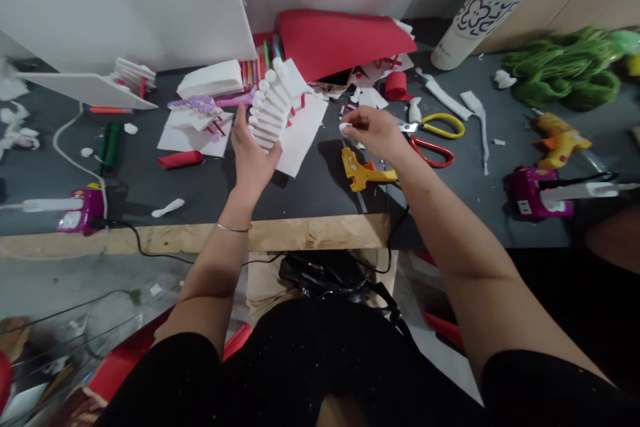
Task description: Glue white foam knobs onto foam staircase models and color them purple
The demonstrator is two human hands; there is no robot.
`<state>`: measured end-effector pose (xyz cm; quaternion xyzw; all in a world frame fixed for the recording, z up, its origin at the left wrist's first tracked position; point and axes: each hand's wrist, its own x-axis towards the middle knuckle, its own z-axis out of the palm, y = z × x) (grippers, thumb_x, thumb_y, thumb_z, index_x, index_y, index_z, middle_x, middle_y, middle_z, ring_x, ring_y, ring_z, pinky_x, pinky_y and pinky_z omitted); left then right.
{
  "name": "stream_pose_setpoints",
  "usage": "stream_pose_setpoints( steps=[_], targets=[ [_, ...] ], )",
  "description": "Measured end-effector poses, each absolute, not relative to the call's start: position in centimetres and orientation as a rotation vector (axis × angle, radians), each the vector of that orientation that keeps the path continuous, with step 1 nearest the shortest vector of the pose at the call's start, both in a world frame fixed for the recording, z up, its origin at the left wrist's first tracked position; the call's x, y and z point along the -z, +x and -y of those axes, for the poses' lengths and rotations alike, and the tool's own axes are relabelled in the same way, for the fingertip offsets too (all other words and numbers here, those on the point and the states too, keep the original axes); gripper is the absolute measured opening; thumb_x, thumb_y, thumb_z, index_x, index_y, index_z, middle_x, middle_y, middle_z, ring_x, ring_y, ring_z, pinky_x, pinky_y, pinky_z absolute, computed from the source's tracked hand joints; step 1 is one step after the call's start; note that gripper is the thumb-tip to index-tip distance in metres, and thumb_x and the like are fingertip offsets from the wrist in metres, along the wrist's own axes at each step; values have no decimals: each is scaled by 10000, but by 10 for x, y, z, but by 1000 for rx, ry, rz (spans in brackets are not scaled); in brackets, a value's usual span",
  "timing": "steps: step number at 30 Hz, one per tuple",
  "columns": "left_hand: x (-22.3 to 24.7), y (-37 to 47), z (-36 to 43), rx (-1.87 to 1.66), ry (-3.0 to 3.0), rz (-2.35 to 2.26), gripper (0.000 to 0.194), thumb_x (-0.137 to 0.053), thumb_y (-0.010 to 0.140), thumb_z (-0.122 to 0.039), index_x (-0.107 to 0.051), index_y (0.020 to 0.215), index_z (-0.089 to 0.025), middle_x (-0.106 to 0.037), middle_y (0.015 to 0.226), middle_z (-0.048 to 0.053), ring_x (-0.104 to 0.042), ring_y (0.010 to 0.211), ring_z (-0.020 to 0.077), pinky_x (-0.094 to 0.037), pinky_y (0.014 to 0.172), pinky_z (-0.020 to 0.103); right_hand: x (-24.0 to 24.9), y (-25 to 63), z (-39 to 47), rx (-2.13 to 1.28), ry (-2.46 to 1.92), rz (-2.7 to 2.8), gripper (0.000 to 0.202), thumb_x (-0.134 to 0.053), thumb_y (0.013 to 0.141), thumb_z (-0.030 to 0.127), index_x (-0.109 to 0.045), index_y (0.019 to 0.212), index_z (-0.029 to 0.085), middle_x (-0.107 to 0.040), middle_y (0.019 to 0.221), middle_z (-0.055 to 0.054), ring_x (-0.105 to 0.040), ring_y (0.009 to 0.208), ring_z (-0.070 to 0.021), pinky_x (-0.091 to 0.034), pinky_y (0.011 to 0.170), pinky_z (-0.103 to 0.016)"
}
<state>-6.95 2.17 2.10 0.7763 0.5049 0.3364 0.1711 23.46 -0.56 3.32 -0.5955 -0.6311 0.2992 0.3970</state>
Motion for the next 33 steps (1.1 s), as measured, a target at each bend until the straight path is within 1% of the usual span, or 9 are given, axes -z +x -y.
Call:
stream_pose_setpoints(
  steps=[5, 12, 15, 17, 19, 23, 26, 28, 33],
  targets=[
    [-10, -51, -14, -962, 2203, -1622, 986, -755, 873, -533, -244, 1644, -192, -370, 1670, 232, -328, 1590, 422, -262, 1330, 599, -36, 234, 12, -828, -1457, 1420, 142, -719, 832, 327, -677, 925, 227, -689, 823, -7, -584, 732, -158, -489, 699, -319],
    [-12, -56, -3, -1015, 2211, -1735, 930, -704, 863, -709, -361, 1591, -243, -491, 1558, 227, -420, 1517, 438, -368, 1250, 651, -36, 215, 24, -1078, -1312, 1246, 240, -756, 780, 383, -650, 932, 230, -695, 879, -13, -583, 731, -138, -492, 649, -294],
    [-33, -43, 9, -1032, 2310, -1580, 697, -603, 961, -647, -471, 1526, -261, -545, 1505, 185, -474, 1474, 385, -361, 1270, 600, -35, 211, 29, -1190, -1237, 1175, 293, -797, 762, 424, -648, 913, 221, -695, 849, -3, -550, 671, -108, -482, 616, -274],
    [-45, -28, 15, -966, 2427, -1316, 523, -551, 1017, -570, -554, 1456, -285, -626, 1409, 136, -560, 1381, 333, -440, 1220, 542, -35, 208, 33, -1250, -1205, 1143, 326, -819, 759, 450, -652, 913, 217, -686, 811, 7, -533, 637, -97, -468, 590, -263],
    [-50, -13, 17, -900, 2530, -1085, 441, -557, 1031, -517, -599, 1416, -306, -669, 1343, 105, -615, 1294, 297, -514, 1142, 494, -37, 205, 37, -1309, -1174, 1133, 363, -835, 758, 479, -656, 928, 213, -674, 775, 16, -531, 617, -94, -459, 571, -258],
    [-43, 7, 16, -929, 2583, -867, 378, -567, 1048, -442, -607, 1405, -323, -695, 1289, 81, -663, 1199, 247, -568, 1047, 437, -44, 202, 42, -1398, -1136, 1111, 436, -886, 709, 513, -653, 915, 207, -634, 693, 40, -525, 589, -89, -443, 550, -245],
    [-37, 9, 18, -1032, 2402, -936, 396, -582, 1033, -512, -609, 1357, -287, -714, 1219, 83, -695, 1097, 216, -614, 905, 375, -48, 201, 43, -1417, -1164, 1063, 443, -919, 671, 520, -649, 844, 215, -632, 655, 53, -492, 551, -76, -415, 524, -230],
    [-37, 9, 21, -1095, 2274, -974, 366, -616, 1008, -550, -644, 1242, -269, -728, 1149, 71, -705, 1008, 197, -617, 805, 341, -48, 198, 44, -1448, -1153, 1009, 458, -946, 633, 522, -646, 802, 219, -634, 645, 57, -479, 541, -72, -404, 513, -224],
    [-40, 11, 28, -1155, 2250, -1022, 250, -607, 1029, -500, -707, 1061, -273, -757, 1040, 44, -711, 921, 179, -605, 791, 355, -46, 187, 46, -1543, -1051, 864, 491, -991, 568, 508, -646, 752, 211, -599, 644, 66, -473, 559, -65, -384, 515, -210]
  ],
)
